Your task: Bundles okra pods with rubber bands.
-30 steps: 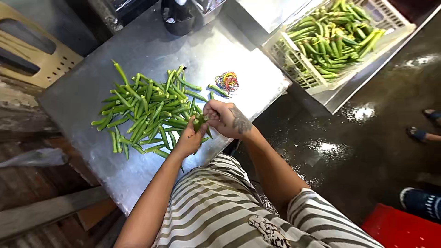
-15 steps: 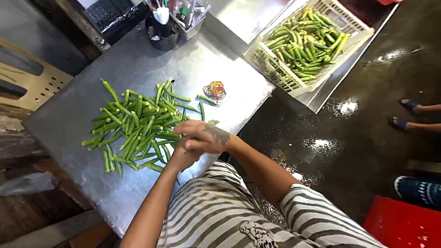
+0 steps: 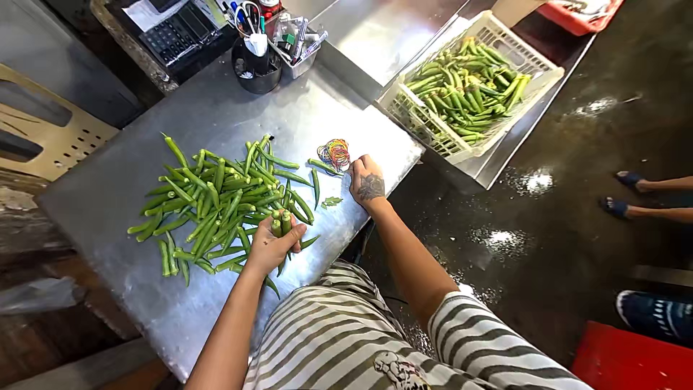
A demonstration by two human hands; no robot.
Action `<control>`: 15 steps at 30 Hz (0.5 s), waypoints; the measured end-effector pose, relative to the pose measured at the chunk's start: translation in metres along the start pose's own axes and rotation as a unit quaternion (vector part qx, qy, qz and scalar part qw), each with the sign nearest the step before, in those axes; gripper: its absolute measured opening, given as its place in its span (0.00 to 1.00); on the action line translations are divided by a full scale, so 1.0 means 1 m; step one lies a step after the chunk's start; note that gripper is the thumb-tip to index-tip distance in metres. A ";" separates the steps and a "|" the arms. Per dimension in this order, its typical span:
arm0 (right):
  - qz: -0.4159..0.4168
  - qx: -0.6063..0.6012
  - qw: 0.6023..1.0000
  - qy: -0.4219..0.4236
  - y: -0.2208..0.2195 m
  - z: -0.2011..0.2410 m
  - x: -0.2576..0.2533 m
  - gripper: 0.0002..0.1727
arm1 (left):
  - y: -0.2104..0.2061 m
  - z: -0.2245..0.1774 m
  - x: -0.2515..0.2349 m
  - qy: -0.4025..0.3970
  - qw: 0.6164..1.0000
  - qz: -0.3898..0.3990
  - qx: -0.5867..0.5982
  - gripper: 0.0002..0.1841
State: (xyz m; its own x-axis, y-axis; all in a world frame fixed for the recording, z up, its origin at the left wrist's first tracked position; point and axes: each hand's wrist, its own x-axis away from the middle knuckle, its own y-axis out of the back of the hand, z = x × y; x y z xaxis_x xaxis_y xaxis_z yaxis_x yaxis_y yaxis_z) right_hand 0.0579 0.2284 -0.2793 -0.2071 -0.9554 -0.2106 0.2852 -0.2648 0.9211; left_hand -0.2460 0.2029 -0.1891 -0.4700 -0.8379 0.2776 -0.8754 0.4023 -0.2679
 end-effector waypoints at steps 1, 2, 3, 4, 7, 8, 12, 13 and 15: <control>0.011 0.011 1.000 -0.003 0.001 0.000 -0.001 0.08 | 0.000 0.000 0.001 0.000 1.000 -0.004 0.004 0.09; 0.021 0.014 1.000 -0.008 0.002 0.000 -0.003 0.08 | 0.001 0.001 0.002 0.002 1.000 -0.008 0.007 0.09; 0.031 0.003 0.999 -0.015 0.005 -0.001 -0.004 0.08 | 0.003 0.002 0.003 0.004 1.000 -0.013 0.008 0.09; 0.042 -0.015 0.999 -0.022 0.010 -0.001 -0.005 0.09 | 0.004 0.002 0.004 0.005 1.000 -0.019 0.008 0.09; 0.053 -0.044 0.997 -0.021 0.019 -0.003 -0.005 0.08 | 0.010 0.002 0.008 0.013 0.999 -0.037 0.006 0.09; 0.045 -0.041 0.998 -0.018 0.018 -0.004 -0.004 0.06 | 0.011 0.003 0.008 0.018 0.999 -0.041 0.006 0.08; 0.048 -0.007 0.998 0.040 0.011 -0.016 0.001 0.09 | 0.008 0.009 0.006 0.034 0.999 -0.031 0.004 0.08; 0.062 0.006 0.997 0.045 0.011 -0.015 0.002 0.11 | 0.008 0.009 0.006 0.035 0.999 -0.031 0.001 0.08; 0.083 -0.012 0.996 0.021 0.019 -0.009 0.003 0.15 | 0.008 0.006 0.008 0.038 0.999 -0.037 0.001 0.08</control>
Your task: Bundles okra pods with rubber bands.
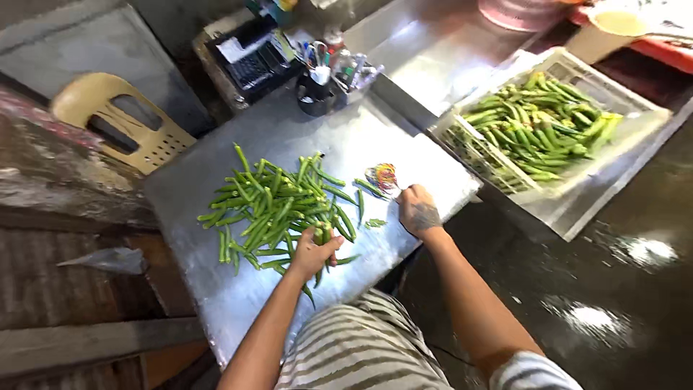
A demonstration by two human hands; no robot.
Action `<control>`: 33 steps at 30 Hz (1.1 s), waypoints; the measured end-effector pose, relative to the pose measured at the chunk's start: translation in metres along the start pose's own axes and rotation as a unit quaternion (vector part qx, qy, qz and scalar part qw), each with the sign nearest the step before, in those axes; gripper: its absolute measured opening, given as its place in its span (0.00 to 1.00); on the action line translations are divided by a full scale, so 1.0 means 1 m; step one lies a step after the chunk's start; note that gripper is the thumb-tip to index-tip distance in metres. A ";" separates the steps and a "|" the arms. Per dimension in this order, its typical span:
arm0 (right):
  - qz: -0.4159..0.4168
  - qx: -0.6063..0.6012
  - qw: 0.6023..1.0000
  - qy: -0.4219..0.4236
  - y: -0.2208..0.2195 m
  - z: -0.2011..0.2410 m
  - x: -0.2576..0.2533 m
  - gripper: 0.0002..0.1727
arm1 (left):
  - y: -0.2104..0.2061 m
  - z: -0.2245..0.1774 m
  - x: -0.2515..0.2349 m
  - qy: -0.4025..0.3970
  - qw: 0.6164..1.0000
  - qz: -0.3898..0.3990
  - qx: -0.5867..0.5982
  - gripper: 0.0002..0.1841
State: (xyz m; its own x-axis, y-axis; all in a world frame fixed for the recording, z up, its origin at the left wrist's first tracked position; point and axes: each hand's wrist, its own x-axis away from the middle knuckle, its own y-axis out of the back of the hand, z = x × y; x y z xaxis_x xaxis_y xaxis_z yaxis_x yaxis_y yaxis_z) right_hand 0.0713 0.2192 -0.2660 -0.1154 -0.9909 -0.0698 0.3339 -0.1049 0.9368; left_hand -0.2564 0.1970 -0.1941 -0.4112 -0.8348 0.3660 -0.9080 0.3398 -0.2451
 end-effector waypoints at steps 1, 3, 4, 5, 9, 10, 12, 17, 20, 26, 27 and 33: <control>-0.017 -0.055 0.998 -0.020 0.006 0.003 0.002 0.17 | 0.001 -0.003 0.001 0.004 1.000 -0.005 0.000 0.08; -0.105 -0.224 0.965 -0.092 0.018 0.013 0.005 0.20 | 0.004 -0.007 0.001 0.008 1.000 -0.014 0.005 0.08; -0.160 -0.318 0.924 -0.142 0.022 0.018 0.006 0.21 | 0.007 -0.006 0.002 0.008 1.000 -0.017 0.010 0.08; -0.203 -0.410 0.869 -0.189 0.027 0.021 0.005 0.21 | 0.009 -0.004 0.002 0.007 1.000 -0.019 0.013 0.08; -0.257 -0.712 0.599 -0.261 0.058 0.019 -0.007 0.10 | 0.013 -0.003 0.001 0.006 0.999 -0.028 0.025 0.09; -0.260 -0.757 0.549 -0.241 0.067 0.017 -0.007 0.13 | 0.014 -0.002 0.001 0.007 0.999 -0.031 0.028 0.09; -0.268 -0.794 0.506 -0.203 0.086 0.018 -0.009 0.17 | 0.014 -0.001 0.000 0.009 0.999 -0.033 0.030 0.10; -0.169 -0.727 0.638 -0.188 0.106 0.052 -0.015 0.13 | 0.008 -0.006 -0.001 0.011 0.999 -0.052 -0.001 0.09; -0.112 -0.536 0.815 -0.191 0.069 0.032 -0.002 0.11 | 0.003 -0.001 0.003 -0.001 0.999 -0.044 -0.001 0.08; -0.024 -0.189 0.974 -0.126 0.031 0.009 0.017 0.14 | 0.011 0.006 0.009 0.004 0.999 -0.053 0.013 0.07; -0.018 -0.173 0.977 -0.121 0.026 0.010 0.015 0.15 | 0.011 0.007 0.009 0.011 0.998 -0.055 0.009 0.07; -0.058 -0.040 0.991 -0.113 -0.003 0.025 -0.005 0.09 | 0.001 0.006 0.001 0.032 0.999 -0.030 0.000 0.07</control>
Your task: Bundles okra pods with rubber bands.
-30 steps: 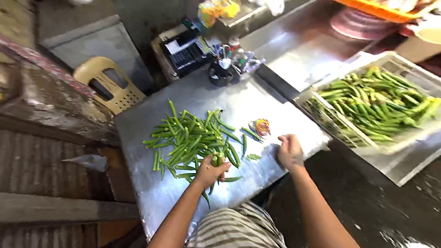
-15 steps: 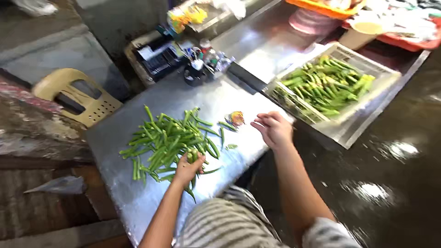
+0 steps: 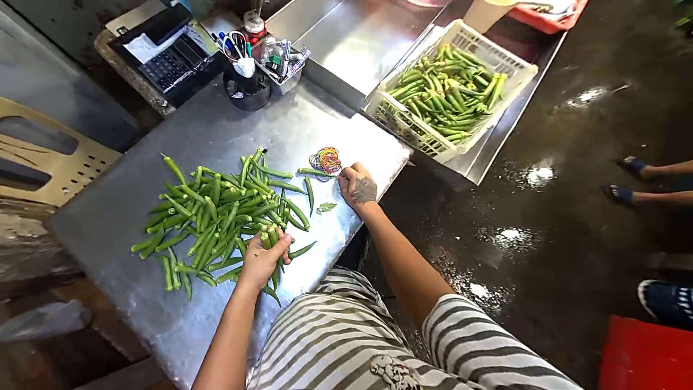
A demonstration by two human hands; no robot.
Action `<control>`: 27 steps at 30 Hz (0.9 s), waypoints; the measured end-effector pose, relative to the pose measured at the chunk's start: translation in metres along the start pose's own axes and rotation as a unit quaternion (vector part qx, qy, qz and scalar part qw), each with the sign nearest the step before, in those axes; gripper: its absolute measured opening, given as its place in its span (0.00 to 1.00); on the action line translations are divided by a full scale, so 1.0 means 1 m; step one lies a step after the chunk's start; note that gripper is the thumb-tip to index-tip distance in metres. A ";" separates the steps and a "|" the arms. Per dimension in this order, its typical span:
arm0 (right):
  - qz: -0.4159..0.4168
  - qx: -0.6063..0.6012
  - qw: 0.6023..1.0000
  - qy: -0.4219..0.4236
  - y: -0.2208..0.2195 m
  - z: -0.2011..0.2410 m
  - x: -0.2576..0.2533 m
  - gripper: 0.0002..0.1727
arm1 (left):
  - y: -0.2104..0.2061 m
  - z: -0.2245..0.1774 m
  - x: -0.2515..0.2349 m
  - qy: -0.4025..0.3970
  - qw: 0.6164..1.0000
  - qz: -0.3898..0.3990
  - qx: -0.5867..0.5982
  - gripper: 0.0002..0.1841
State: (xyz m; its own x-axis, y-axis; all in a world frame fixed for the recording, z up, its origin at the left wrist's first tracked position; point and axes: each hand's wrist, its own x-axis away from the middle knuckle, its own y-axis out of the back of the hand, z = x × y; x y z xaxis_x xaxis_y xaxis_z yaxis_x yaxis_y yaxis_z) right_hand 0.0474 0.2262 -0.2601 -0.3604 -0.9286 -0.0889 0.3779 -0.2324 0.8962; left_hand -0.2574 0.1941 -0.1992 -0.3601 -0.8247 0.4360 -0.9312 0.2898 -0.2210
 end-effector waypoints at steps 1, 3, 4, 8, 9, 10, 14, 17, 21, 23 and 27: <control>0.001 0.025 0.999 0.020 -0.002 0.002 -0.002 0.09 | 0.000 -0.001 0.000 -0.002 1.000 0.005 -0.001 0.07; 0.006 0.081 0.996 0.039 -0.009 -0.001 -0.006 0.12 | 0.002 -0.004 0.001 -0.009 1.000 0.006 0.002 0.08; 0.011 0.088 0.995 0.034 -0.010 -0.003 -0.008 0.13 | 0.005 -0.005 0.000 -0.013 1.000 0.001 0.004 0.08; 0.028 -0.007 1.000 -0.001 0.004 -0.009 -0.008 0.14 | 0.014 -0.007 0.002 -0.016 0.999 -0.026 0.018 0.07; 0.020 -0.020 1.000 0.009 0.004 -0.011 -0.005 0.12 | 0.015 -0.006 0.003 -0.011 0.999 -0.033 0.016 0.07; 0.013 -0.026 0.999 0.024 0.003 -0.014 -0.002 0.11 | 0.014 -0.006 0.003 -0.004 0.999 -0.038 0.010 0.06; 0.000 -0.013 0.998 0.054 -0.005 -0.021 -0.008 0.06 | 0.003 -0.003 0.000 0.016 0.999 -0.029 -0.003 0.07; 0.043 0.089 0.993 0.069 -0.008 -0.013 -0.005 0.14 | -0.001 -0.005 0.002 0.012 1.000 -0.008 0.002 0.08; 0.105 0.062 0.992 0.024 0.014 0.000 0.000 0.19 | 0.003 -0.009 0.009 -0.004 1.000 -0.013 0.016 0.08; 0.048 -0.130 0.990 0.006 0.024 -0.003 0.006 0.15 | 0.008 -0.009 0.010 -0.012 0.999 -0.025 0.024 0.08; 0.008 -0.538 0.839 -0.078 0.048 0.010 0.028 0.07 | 0.011 -0.002 0.012 -0.003 0.999 -0.039 0.030 0.08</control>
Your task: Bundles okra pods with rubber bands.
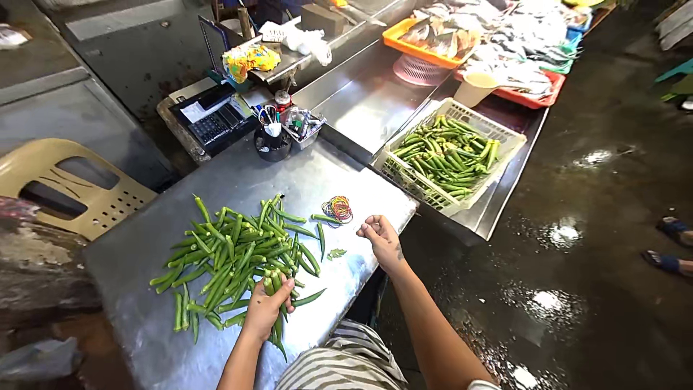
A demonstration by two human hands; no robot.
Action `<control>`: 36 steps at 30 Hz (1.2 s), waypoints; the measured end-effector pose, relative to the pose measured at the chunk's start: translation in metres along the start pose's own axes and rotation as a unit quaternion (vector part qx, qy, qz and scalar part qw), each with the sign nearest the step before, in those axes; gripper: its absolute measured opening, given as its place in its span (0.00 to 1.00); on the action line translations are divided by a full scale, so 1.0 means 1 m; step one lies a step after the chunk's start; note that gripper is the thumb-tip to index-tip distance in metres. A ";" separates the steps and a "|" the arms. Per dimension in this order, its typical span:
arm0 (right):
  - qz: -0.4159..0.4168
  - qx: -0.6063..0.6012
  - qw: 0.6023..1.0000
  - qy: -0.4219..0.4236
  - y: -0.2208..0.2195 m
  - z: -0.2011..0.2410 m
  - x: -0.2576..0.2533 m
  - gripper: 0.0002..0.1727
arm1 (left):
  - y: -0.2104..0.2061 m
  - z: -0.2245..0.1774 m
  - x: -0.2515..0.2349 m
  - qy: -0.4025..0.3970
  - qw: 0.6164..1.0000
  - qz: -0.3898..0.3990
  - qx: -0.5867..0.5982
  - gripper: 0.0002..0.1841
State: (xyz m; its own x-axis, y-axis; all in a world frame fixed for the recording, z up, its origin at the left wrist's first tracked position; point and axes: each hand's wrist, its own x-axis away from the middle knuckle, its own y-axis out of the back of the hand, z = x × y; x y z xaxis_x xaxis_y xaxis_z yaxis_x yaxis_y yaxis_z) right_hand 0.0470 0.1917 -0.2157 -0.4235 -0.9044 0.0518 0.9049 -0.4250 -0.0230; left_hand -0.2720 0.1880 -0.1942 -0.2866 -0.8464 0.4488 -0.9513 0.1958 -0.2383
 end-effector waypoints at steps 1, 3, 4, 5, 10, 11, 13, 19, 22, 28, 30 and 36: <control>0.005 -0.097 0.995 -0.025 -0.001 0.007 0.006 0.05 | -0.001 0.002 -0.001 0.005 1.000 0.003 -0.001 0.08; 0.044 -0.267 0.960 -0.067 -0.001 0.023 0.016 0.11 | -0.004 0.004 -0.002 0.009 1.000 0.012 -0.002 0.08; 0.065 -0.328 0.939 -0.076 -0.001 0.033 0.021 0.13 | -0.006 0.005 -0.002 0.009 1.000 0.019 -0.003 0.08; 0.078 -0.370 0.923 -0.073 -0.002 0.042 0.025 0.13 | -0.009 0.005 -0.003 0.008 1.000 0.026 -0.007 0.09; 0.130 -0.190 0.971 0.067 -0.015 0.060 0.033 0.16 | -0.024 -0.012 -0.001 0.022 0.995 0.055 -0.083 0.10; 0.169 -0.115 0.974 0.093 -0.018 0.056 0.035 0.20 | -0.025 -0.016 0.001 0.023 0.992 0.057 -0.109 0.11; 0.263 0.035 0.953 0.148 -0.033 0.056 0.033 0.35 | -0.027 -0.021 -0.002 0.000 0.983 0.071 -0.167 0.12; 0.456 0.352 0.798 0.177 -0.085 0.074 0.037 0.37 | -0.040 -0.039 0.006 -0.025 0.889 0.107 -0.445 0.26; 0.537 0.333 0.771 0.082 -0.082 0.074 0.035 0.38 | -0.035 -0.043 0.010 -0.035 0.885 0.110 -0.451 0.20; 0.451 -0.377 0.809 0.010 -0.056 0.058 0.063 0.16 | -0.026 -0.013 0.012 -0.107 0.955 0.202 0.191 0.11; 0.341 -0.425 0.838 0.016 -0.074 0.050 0.074 0.28 | -0.043 -0.009 0.014 -0.127 0.940 0.235 0.214 0.09; 0.348 -0.052 0.910 0.219 -0.079 0.051 0.067 0.44 | -0.060 -0.035 0.014 -0.158 0.891 0.086 -0.417 0.13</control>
State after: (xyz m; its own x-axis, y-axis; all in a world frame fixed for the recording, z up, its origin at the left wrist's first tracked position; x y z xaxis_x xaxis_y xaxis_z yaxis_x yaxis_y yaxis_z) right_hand -0.0507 0.1661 -0.1596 0.2546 -0.8739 -0.4142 0.9610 0.2766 0.0070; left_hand -0.2232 0.1816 -0.1438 -0.5157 -0.8394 0.1716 -0.6879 0.5251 0.5010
